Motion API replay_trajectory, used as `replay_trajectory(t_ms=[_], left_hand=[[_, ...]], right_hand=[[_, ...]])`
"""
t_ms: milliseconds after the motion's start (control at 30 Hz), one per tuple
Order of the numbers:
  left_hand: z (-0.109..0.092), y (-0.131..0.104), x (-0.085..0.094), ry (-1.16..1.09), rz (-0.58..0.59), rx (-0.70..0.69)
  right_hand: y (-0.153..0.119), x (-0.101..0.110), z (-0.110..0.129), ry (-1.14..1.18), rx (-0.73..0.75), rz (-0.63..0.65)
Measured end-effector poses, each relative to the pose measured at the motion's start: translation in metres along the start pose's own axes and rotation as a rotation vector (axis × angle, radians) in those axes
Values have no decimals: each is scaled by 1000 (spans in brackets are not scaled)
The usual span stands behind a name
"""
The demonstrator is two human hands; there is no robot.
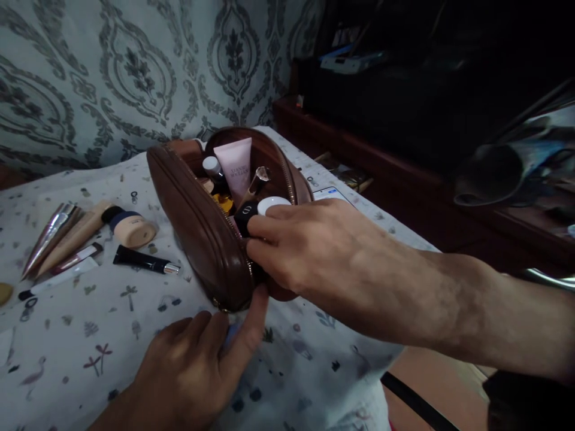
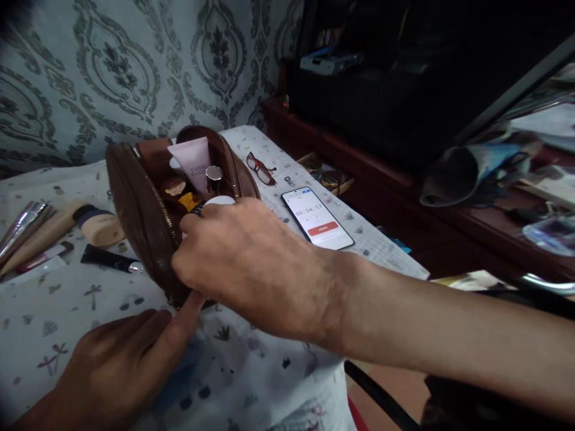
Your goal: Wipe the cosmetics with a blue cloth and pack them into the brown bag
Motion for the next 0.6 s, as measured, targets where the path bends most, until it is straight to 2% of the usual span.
replay_trajectory(t_ms=[100, 267, 433, 600], left_hand=[[1, 2, 1, -1, -13, 1], [5, 1, -4, -41, 52, 15], [5, -3, -4, -64, 36, 19], [4, -6, -7, -24, 48, 15]], right_hand=[[-9, 7, -5, 102, 5, -109], [-23, 12, -16, 263, -10, -251], [-24, 17, -20, 257, -6, -283], [5, 30, -12, 176, 82, -240]])
Point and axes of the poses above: each hand's wrist, its own y-axis towards the middle knuckle, its own x-axis out of the back of the hand, z = x × y, the point moved 9 cm from there along y, towards the middle knuckle, and after that the axes turned 3 degrees about -x, right-handed, at the moved point
